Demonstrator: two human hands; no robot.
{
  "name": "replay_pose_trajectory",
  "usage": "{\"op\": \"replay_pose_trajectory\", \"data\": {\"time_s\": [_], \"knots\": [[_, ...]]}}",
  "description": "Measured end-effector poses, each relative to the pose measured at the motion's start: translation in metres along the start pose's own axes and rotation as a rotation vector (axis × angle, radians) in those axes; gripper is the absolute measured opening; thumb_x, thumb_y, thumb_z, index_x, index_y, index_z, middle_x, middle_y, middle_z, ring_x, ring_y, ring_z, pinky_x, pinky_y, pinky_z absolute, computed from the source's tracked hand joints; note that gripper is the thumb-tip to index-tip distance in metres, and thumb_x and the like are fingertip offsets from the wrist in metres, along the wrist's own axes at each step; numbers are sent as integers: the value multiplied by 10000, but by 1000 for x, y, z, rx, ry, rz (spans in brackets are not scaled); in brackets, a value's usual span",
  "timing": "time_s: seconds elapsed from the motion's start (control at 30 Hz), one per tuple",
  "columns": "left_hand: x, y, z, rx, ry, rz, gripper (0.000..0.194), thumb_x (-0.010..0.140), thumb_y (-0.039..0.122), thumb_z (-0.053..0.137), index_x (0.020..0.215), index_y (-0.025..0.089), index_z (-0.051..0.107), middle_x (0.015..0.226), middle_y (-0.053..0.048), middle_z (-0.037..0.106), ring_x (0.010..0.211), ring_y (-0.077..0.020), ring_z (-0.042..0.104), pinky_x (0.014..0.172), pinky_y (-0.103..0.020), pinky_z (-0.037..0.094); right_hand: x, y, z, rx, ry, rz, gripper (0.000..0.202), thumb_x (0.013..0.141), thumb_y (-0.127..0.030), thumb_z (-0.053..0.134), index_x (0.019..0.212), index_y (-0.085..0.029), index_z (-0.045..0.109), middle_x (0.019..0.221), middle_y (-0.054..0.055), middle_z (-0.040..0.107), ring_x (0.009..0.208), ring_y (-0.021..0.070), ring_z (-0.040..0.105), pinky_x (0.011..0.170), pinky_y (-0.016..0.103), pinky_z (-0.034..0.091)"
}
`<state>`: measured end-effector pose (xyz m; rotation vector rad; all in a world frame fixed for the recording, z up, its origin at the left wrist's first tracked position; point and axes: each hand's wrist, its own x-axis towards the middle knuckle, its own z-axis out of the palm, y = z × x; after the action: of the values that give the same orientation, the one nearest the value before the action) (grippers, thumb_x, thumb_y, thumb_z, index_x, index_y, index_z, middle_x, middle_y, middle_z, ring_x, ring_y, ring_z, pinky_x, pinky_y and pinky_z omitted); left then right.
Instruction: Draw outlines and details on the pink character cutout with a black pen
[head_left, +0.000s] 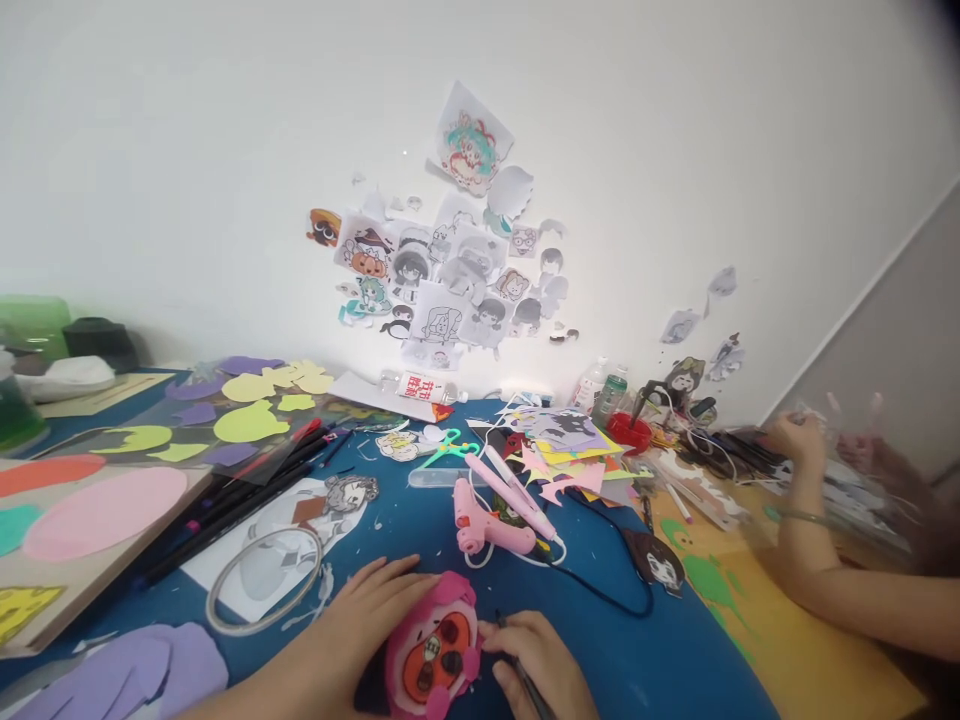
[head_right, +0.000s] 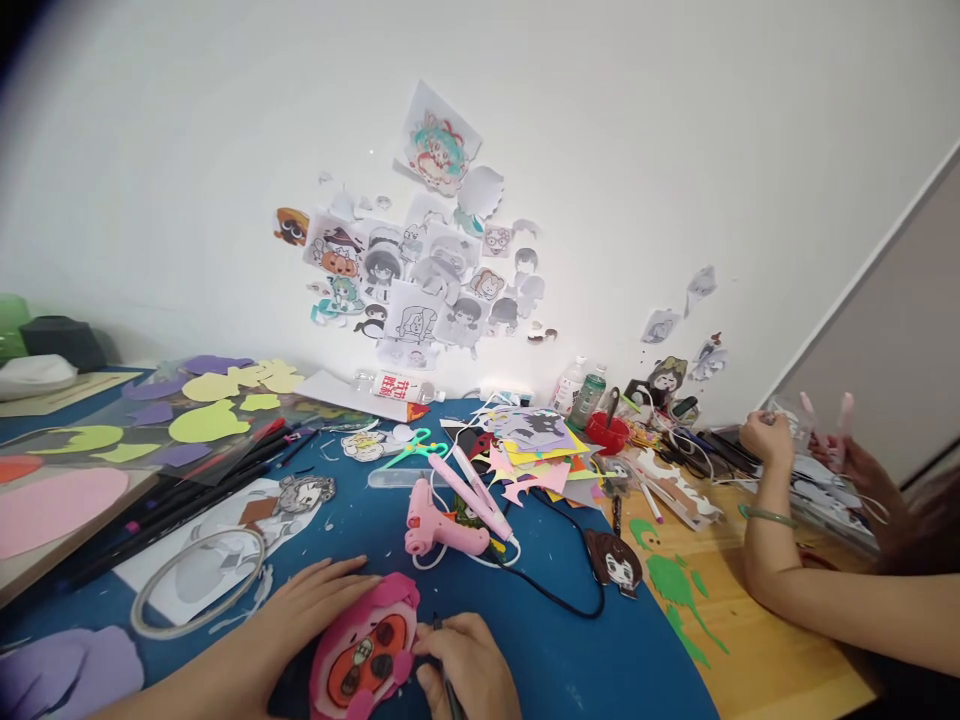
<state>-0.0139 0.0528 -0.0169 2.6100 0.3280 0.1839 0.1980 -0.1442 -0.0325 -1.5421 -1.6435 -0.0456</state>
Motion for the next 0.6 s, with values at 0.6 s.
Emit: {"op": "replay_pose_trajectory", "data": {"time_s": [0.6], "knots": [[-30, -2, -7, 7, 202, 9, 987, 778, 307, 828, 1629, 413, 339, 1656, -51, 445, 1509, -396, 429, 1243, -613, 336, 60, -26, -21, 17, 10, -27, 294, 1138, -424, 459, 1142, -283, 717, 1033, 2, 751, 954, 99, 746, 882, 111, 580]]}}
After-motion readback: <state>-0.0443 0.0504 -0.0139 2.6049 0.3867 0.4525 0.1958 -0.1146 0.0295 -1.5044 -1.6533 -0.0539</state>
